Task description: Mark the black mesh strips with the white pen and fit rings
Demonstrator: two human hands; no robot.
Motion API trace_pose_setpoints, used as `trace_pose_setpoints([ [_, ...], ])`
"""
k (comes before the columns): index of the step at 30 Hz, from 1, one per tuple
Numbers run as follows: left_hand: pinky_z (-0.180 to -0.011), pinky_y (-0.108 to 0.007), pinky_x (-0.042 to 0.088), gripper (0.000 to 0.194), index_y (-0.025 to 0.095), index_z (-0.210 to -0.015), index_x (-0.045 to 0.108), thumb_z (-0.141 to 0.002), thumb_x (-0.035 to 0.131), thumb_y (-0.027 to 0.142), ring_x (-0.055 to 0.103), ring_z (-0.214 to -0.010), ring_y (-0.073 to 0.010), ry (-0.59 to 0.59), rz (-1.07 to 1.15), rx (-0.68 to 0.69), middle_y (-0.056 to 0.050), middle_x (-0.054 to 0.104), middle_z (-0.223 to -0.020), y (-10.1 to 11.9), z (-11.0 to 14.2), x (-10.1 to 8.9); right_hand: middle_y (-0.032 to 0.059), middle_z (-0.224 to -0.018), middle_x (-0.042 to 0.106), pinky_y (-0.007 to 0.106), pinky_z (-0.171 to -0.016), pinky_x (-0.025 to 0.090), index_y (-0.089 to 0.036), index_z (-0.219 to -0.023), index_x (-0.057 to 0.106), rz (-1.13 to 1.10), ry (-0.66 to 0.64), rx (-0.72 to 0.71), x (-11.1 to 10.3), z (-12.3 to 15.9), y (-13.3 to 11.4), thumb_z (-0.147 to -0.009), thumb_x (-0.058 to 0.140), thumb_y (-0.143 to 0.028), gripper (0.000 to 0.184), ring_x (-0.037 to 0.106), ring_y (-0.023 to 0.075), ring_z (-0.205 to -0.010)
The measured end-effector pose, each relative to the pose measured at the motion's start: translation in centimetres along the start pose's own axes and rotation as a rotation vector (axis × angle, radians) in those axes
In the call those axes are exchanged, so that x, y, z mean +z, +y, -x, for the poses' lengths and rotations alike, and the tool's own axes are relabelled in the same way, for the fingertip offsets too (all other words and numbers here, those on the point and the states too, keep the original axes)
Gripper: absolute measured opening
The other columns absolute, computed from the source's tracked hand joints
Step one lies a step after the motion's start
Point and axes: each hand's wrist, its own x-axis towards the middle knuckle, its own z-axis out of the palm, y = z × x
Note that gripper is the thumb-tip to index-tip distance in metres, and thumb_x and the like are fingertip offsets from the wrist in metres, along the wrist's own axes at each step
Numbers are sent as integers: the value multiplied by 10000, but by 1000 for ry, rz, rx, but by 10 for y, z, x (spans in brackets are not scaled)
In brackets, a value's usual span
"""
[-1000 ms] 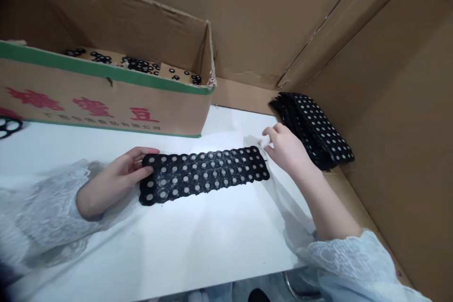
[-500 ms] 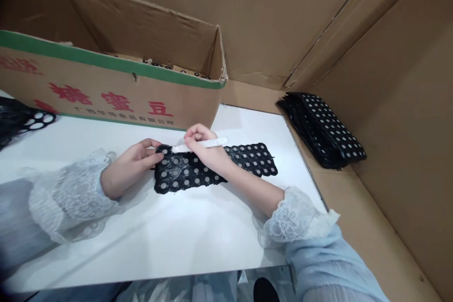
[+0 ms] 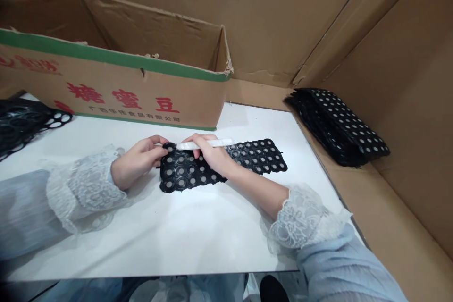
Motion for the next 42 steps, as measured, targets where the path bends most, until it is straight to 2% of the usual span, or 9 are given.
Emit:
trace_pose_setpoints([
  [9,-474,-197,306,163,176,-816,402,-723,502,266,419,-479,-75,-57,-2,72,66,448,-539,-4,2,-3,-36,-492,443,268,-701,385,-145,-815,626,-45,10,-7,0,2,1,-851,348,-246,299,502,122,-622],
  [17,-441,-163,277,95,180,-822,381,-761,449,205,366,-434,-57,-46,-37,57,95,375,-475,-1,3,-2,-35,-492,449,273,-693,391,-153,-832,623,-35,13,15,0,1,3,-847,337,-215,293,507,125,-617],
  [22,-459,-187,326,121,203,-897,365,-816,407,282,420,-464,-86,-53,-262,147,78,432,-527,-5,6,-4,24,-788,574,266,-755,392,-163,-528,488,69,19,-58,5,2,1,-870,334,-296,398,539,124,-786],
  [24,-457,-200,323,117,209,-909,352,-828,386,286,427,-452,-98,-9,-394,207,76,439,-521,-6,8,-2,37,-869,586,271,-776,389,-165,-553,486,157,24,-90,9,3,-1,-879,312,-298,393,533,128,-828],
  [28,-528,-238,352,59,201,-868,328,-833,347,245,488,-516,-133,144,-701,378,41,490,-567,-8,16,6,34,-780,582,285,-805,378,-176,-692,520,410,11,-207,19,5,-4,-891,277,-259,325,503,140,-817],
  [33,-540,-258,368,47,201,-851,321,-831,316,243,536,-548,-165,177,-874,438,9,543,-602,-6,22,8,38,-655,500,292,-769,370,-180,-625,437,609,47,-306,27,1,-5,-882,260,-215,314,447,151,-710],
  [36,-510,-241,366,63,205,-853,340,-824,353,259,526,-491,-148,168,-827,408,30,548,-563,-3,19,0,16,-607,453,286,-743,367,-194,-589,394,528,58,-303,22,0,-4,-875,273,-232,313,427,142,-671],
  [38,-457,-224,351,95,210,-862,345,-818,382,286,497,-420,-136,132,-718,341,61,513,-481,-2,15,-6,2,-587,456,274,-730,373,-196,-556,395,363,36,-225,16,1,-3,-871,282,-254,339,456,134,-681],
  [42,-389,-201,326,142,211,-865,355,-807,411,328,433,-339,-121,82,-530,221,102,405,-367,-3,6,-12,16,-716,569,253,-811,353,-181,-431,404,109,-30,-67,6,1,-1,-830,347,-245,408,517,134,-865],
])
